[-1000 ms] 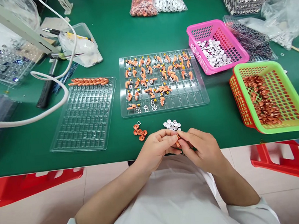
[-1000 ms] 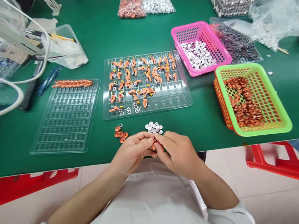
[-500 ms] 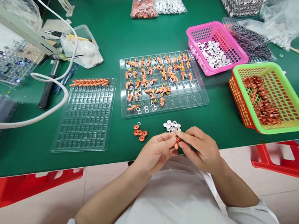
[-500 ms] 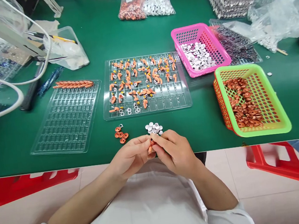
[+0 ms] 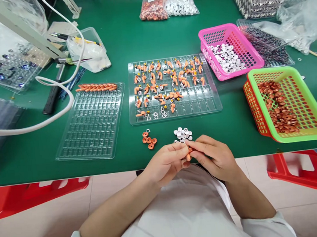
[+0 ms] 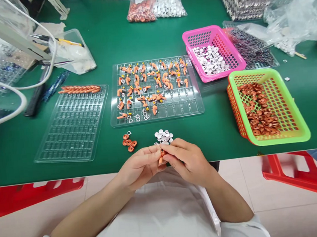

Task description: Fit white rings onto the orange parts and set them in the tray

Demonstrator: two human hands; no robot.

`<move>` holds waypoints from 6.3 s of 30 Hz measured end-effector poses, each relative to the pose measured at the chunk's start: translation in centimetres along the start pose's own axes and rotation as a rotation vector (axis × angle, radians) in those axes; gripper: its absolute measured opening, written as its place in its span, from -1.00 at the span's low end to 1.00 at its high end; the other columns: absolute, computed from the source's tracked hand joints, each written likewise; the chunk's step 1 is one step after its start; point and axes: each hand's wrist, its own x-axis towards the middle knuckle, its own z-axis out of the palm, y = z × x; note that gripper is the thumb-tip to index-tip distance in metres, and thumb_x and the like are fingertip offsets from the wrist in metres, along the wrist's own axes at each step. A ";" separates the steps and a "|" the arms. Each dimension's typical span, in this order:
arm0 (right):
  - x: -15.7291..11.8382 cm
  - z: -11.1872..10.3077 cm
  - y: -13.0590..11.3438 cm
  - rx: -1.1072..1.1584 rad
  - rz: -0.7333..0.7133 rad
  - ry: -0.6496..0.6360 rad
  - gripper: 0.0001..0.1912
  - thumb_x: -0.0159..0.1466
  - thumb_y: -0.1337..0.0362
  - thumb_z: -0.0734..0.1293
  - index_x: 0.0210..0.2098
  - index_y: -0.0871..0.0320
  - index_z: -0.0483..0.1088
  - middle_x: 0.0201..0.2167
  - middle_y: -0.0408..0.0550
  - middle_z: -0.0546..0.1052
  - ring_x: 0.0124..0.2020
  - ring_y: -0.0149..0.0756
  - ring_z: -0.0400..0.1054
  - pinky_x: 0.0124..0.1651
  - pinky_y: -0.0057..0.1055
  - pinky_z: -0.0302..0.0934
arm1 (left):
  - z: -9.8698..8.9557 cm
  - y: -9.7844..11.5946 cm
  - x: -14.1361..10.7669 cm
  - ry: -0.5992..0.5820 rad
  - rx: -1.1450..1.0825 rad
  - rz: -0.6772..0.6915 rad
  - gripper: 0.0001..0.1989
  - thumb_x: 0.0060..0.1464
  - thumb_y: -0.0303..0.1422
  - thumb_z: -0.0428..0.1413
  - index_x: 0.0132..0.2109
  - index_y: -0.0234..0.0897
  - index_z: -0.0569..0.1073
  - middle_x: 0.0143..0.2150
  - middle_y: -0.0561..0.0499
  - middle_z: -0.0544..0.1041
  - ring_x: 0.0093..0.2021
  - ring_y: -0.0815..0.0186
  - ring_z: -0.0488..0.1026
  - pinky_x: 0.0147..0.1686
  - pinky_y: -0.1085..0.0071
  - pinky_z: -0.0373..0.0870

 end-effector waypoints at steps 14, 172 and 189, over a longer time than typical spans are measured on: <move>-0.5 0.6 0.3 -0.191 -0.106 0.007 -0.58 0.36 0.46 0.24 0.19 0.16 0.32 -0.28 0.03 0.52 -0.35 -0.27 0.43 -0.36 -0.36 0.40 | -0.1 -0.2 0.0 0.102 0.041 0.019 -0.74 -0.07 -0.29 0.40 -0.40 -0.43 0.57 -0.47 -0.01 0.50 -0.46 0.46 0.39 -0.47 0.56 0.28; -3.0 1.9 -0.2 0.488 0.310 0.285 -0.70 0.31 0.48 0.35 -0.07 0.02 0.58 -0.28 -0.04 0.60 -0.26 -0.27 0.50 -0.31 -0.36 0.47 | -1.4 -0.4 -0.6 0.033 1.731 1.410 -0.84 0.31 -0.50 -0.07 -0.07 -0.30 0.38 -0.28 -0.11 0.60 -0.38 0.31 0.51 -0.37 0.39 0.48; -2.9 1.9 -0.2 0.433 0.308 0.267 -0.68 0.30 0.48 0.36 -0.06 -0.01 0.58 -0.27 -0.06 0.59 -0.29 -0.28 0.51 -0.30 -0.36 0.47 | -1.1 -0.4 -0.6 0.069 1.735 1.394 -0.82 0.27 -0.55 -0.05 -0.07 -0.30 0.38 -0.31 -0.08 0.61 -0.38 0.33 0.52 -0.40 0.42 0.45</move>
